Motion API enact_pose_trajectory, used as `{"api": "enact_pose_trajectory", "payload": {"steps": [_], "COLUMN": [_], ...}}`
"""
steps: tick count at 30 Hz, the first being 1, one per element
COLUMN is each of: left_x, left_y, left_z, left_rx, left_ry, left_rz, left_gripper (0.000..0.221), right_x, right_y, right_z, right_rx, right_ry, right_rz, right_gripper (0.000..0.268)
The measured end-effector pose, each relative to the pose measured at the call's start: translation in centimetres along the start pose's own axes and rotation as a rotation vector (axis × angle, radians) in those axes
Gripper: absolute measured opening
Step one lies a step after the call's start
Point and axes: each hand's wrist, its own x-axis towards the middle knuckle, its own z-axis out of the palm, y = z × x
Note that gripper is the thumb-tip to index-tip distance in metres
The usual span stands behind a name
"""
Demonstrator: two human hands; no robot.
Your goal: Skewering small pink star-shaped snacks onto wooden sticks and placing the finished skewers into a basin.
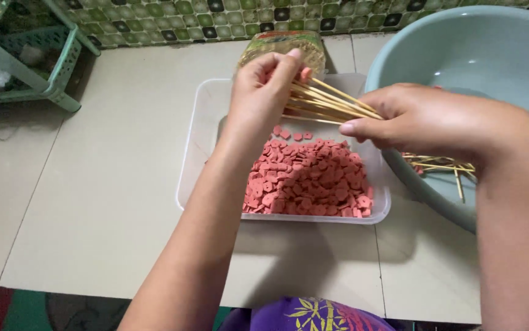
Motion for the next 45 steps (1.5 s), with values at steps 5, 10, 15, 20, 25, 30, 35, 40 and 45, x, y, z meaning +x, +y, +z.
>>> {"api": "enact_pose_trajectory", "payload": {"steps": [5, 10, 15, 20, 25, 30, 35, 40, 45], "left_x": [0.3, 0.2, 0.4, 0.4, -0.4, -0.6, -1.1, -1.6, -2.2], "left_y": [-0.1, -0.4, -0.9, -1.2, -2.3, -3.4, -2.7, -1.1, 0.1], "left_z": [4.0, 8.4, 12.8, 16.2, 18.9, 20.1, 17.7, 12.3, 5.4], "left_rx": [0.036, -0.003, 0.102, 0.224, 0.472, 0.764, 0.7, 0.445, 0.387], "left_ry": [-0.101, -0.228, -0.305, -0.419, -0.401, -0.503, -0.368, -0.31, -0.321], "left_rz": [0.03, 0.056, 0.336, 0.359, 0.47, 0.458, 0.622, 0.77, 0.647], "left_gripper": [0.033, 0.035, 0.031, 0.029, 0.012, 0.035, 0.031, 0.02, 0.01], "right_x": [0.4, 1.6, 3.6, 5.3, 6.3, 6.3, 7.3, 7.0, 3.9], "right_y": [4.6, 11.6, 20.7, 29.5, 33.6, 33.5, 32.9, 26.8, 16.0], "right_z": [-1.7, -3.1, -3.9, -4.3, -3.9, -2.5, -3.0, -3.0, -2.3], "right_rx": [0.107, 0.179, 0.449, 0.423, 0.251, 0.299, -0.151, -0.336, -0.363], "right_ry": [0.007, 0.042, 0.06, 0.087, 0.074, 0.061, 0.076, 0.186, 0.497], "right_rz": [-0.022, -0.02, 0.025, 0.003, 0.154, 0.288, 0.274, 0.206, -0.149], "right_gripper": [0.032, 0.024, 0.022, 0.025, 0.02, 0.02, 0.039, 0.049, 0.024]}}
